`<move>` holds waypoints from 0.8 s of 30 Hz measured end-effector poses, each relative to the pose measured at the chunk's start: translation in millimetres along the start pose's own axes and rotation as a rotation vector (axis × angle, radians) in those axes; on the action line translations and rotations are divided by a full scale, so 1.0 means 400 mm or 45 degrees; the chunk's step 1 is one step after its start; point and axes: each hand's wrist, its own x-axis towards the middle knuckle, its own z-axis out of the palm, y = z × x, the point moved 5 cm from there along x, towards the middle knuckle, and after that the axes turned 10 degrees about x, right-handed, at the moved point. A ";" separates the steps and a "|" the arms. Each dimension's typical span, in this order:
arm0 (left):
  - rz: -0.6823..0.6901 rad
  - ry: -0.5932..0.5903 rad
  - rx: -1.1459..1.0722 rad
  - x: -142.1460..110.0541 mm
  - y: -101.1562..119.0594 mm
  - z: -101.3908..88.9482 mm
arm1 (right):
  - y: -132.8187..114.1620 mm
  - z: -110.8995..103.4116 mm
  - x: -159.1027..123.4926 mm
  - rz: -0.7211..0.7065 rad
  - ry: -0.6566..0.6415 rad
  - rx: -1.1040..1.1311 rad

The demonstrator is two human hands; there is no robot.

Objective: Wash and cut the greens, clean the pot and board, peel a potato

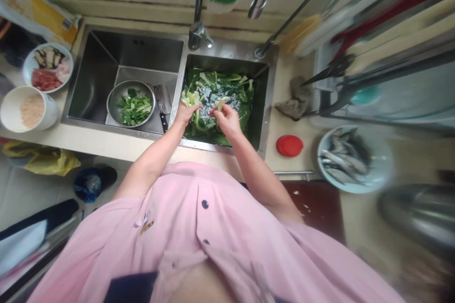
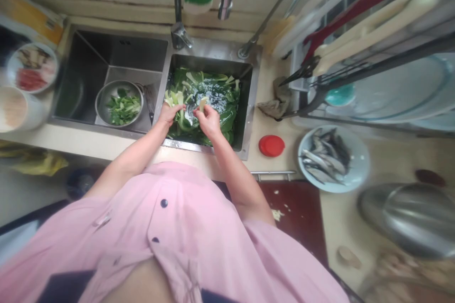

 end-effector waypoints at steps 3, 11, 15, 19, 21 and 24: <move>-0.093 -0.069 -0.041 -0.014 0.006 0.008 | -0.011 -0.041 0.030 0.049 0.101 0.066; -0.038 -0.067 -0.053 -0.017 0.017 0.010 | 0.029 0.083 0.057 0.246 -0.086 0.208; -0.032 -0.093 -0.010 -0.024 0.019 0.010 | 0.050 0.149 0.039 0.198 -0.126 0.037; -0.119 -0.049 0.137 -0.029 0.012 0.002 | 0.071 0.146 0.035 0.181 -0.260 -0.147; -0.092 -0.003 0.117 -0.027 0.015 -0.001 | 0.071 0.103 0.059 0.145 -0.253 -0.289; -0.110 -0.037 0.072 -0.024 0.012 0.005 | 0.057 0.007 0.124 0.029 0.026 -0.664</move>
